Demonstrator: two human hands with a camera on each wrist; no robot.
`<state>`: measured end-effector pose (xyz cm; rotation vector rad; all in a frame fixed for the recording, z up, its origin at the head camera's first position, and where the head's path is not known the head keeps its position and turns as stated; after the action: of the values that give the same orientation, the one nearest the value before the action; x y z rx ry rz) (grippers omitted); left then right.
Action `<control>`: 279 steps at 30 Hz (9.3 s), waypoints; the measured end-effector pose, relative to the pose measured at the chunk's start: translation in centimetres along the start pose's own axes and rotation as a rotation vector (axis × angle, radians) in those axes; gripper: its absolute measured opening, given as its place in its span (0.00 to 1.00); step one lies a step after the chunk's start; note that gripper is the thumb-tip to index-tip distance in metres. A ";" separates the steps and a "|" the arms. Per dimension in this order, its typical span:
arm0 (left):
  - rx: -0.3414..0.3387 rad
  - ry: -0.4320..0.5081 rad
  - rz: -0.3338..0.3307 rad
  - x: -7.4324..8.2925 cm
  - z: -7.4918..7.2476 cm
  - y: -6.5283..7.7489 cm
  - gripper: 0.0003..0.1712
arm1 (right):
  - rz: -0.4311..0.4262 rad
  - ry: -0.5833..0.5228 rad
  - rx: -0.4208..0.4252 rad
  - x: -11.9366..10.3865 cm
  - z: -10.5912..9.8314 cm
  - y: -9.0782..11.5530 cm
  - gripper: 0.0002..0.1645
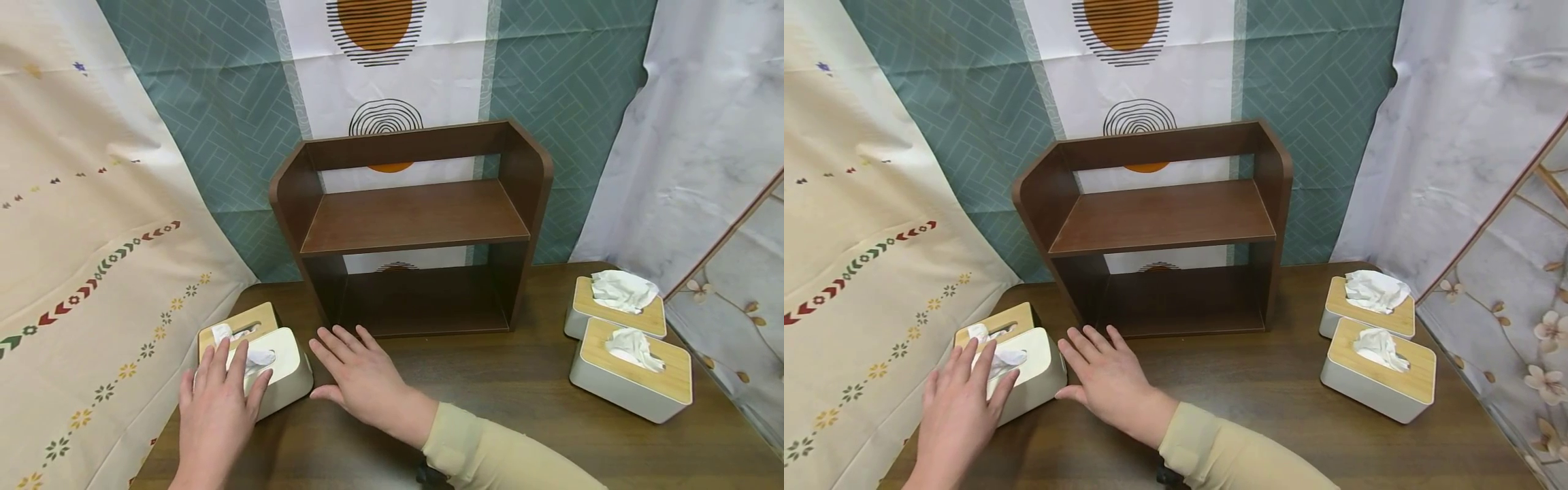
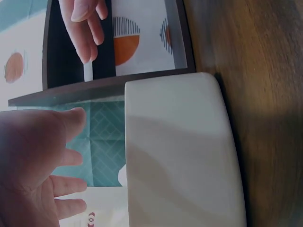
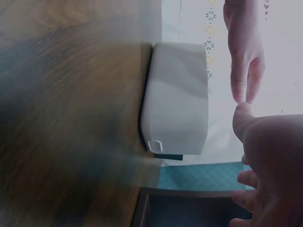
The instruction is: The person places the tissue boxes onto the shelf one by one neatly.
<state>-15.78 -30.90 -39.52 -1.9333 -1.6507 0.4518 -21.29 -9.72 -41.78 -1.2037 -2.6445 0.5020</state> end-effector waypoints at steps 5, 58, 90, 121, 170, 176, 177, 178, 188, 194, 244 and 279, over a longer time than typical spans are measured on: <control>-0.002 0.000 -0.015 -0.8 -0.1 0.3 0.39 | -0.020 0.004 0.012 -0.6 0.1 -0.4 0.47; -0.218 0.020 -0.208 -6.0 0.8 3.3 0.38 | -0.109 -0.002 -0.073 -3.8 3.0 -2.2 0.46; -0.245 0.035 -0.192 -6.0 1.5 3.3 0.37 | -0.122 0.015 -0.054 -4.3 3.4 -2.2 0.45; -0.246 0.040 -0.138 -4.7 1.7 3.1 0.37 | -0.122 0.000 -0.049 -3.9 2.5 -1.3 0.46; -0.223 0.074 -0.020 0.9 2.9 1.9 0.34 | -0.102 -0.001 -0.052 -0.3 -0.1 2.9 0.45; -0.255 0.084 -0.025 1.6 3.2 1.7 0.34 | -0.099 0.015 -0.039 0.1 -0.3 3.5 0.46; -0.257 0.087 -0.026 1.7 3.3 1.6 0.34 | -0.099 0.014 -0.036 0.2 -0.3 3.6 0.46; -0.259 0.087 -0.027 1.8 3.3 1.6 0.34 | -0.099 0.014 -0.033 0.3 -0.3 3.7 0.46; -0.247 0.090 -0.004 3.0 3.5 1.2 0.34 | -0.083 0.015 -0.026 1.1 -0.6 4.8 0.45; -0.246 0.095 0.005 3.5 3.7 1.1 0.34 | -0.065 0.013 -0.040 1.5 -0.6 5.2 0.46; -0.280 0.205 -0.093 6.1 5.3 1.5 0.35 | 0.077 -0.160 0.037 5.8 -1.0 8.4 0.35; -0.329 0.218 -0.251 5.5 5.2 2.3 0.37 | 0.108 -0.316 -0.013 5.3 0.4 7.9 0.37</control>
<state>-15.93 -24.72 -44.45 -1.8806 -1.8758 -0.1335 -19.38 -0.98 -44.98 -1.3778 -2.8527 0.7507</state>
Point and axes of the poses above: each hand's wrist, its own y-axis away from the middle knuckle, its own z-axis out of the palm, x = y × z, the point moved 6 cm from there along -y, towards the middle knuckle, and after that the axes turned 6 degrees about z, right-handed, at the moved point
